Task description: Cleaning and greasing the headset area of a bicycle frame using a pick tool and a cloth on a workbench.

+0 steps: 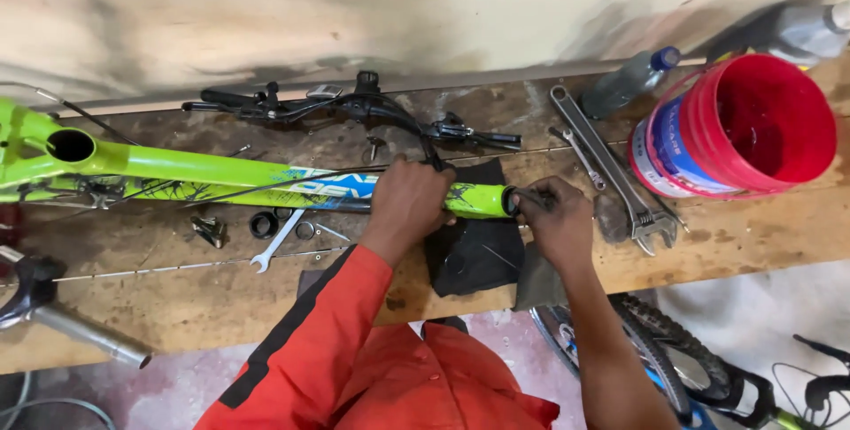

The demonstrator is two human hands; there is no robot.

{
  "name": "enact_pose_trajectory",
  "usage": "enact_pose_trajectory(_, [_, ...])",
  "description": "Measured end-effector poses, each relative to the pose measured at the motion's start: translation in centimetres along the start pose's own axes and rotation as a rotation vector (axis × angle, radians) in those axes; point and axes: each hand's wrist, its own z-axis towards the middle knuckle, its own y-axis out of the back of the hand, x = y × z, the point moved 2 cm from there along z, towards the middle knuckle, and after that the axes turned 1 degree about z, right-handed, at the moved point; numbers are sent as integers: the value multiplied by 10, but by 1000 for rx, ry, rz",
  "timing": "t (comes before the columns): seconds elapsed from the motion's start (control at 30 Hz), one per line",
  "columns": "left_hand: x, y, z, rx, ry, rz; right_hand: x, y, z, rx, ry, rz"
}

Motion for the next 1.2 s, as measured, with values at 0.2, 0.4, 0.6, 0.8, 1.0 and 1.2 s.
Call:
enact_pose_trajectory(0.2, [-4,4,-3,-7,15,15,12,9,-9,-7,34,-10])
enact_pose_trajectory(0.4, [-3,4,-3,12,-7,49,-20,-4,-15,31,204,-293])
enact_pose_trajectory(0.6, [1,-1,3,32,9,7,-22,-1,-19,35,237,-326])
enact_pose_trajectory(0.8, [-2,6,-1,14,10,-7,-9,4,-28,127,90,-197])
enact_pose_trajectory(1.0, [-4,8,-4,-14,4,-2,-11,4,-17,149,-96,-297])
enact_pose_trajectory(1.2, [-3,3,-1,5,6,2,12,1,-21,114,-122,-330])
